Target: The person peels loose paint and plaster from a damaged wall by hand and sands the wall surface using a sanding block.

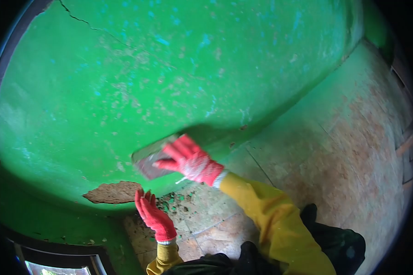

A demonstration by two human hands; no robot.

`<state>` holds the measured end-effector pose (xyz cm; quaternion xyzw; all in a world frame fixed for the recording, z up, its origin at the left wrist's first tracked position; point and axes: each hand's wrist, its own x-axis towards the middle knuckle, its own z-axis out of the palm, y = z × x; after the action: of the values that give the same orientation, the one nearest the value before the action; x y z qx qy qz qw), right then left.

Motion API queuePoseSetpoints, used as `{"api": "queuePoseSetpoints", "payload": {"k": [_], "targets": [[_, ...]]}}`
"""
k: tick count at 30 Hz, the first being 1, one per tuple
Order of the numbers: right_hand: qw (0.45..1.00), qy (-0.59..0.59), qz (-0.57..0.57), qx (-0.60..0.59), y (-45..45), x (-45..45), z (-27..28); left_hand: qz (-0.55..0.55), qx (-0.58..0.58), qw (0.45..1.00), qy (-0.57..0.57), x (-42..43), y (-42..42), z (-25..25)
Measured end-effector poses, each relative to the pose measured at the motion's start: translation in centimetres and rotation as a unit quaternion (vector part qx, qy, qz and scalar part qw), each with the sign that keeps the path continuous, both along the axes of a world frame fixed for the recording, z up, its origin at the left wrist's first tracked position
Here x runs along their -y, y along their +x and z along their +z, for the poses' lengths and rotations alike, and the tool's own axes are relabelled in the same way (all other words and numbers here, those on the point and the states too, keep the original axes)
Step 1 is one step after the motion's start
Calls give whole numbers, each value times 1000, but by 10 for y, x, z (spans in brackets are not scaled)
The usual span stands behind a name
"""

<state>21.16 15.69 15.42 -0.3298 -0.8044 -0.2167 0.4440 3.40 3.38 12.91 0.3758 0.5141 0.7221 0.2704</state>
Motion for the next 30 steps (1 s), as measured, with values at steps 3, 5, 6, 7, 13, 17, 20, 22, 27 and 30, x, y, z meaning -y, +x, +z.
{"api": "queuePoseSetpoints", "payload": {"k": [3,5,6,7,13,17,20,22,27,30], "targets": [[990,39,-69,-114,49,-1,65,-8,-18,1000,-17,-5,-3,11],[972,-15,-69,-224,41,10,80,-78,-9,995,-55,-8,8,36],[960,-119,13,-254,36,23,87,-116,-31,992,-28,-13,17,41],[931,-221,97,-274,31,36,90,-151,-55,987,0,-20,25,46],[685,-511,359,-376,39,48,48,-307,34,951,20,-29,29,97],[732,-486,291,-377,39,41,106,-239,67,968,36,-33,48,148],[791,-372,306,-377,26,46,162,-166,38,984,49,-41,59,183],[885,-238,269,-296,26,44,191,-136,37,987,72,-42,74,208],[877,-223,342,-252,42,25,241,-21,-3,992,125,-59,104,253],[926,-140,314,-152,65,-1,258,91,-53,987,123,-75,129,262]]}}
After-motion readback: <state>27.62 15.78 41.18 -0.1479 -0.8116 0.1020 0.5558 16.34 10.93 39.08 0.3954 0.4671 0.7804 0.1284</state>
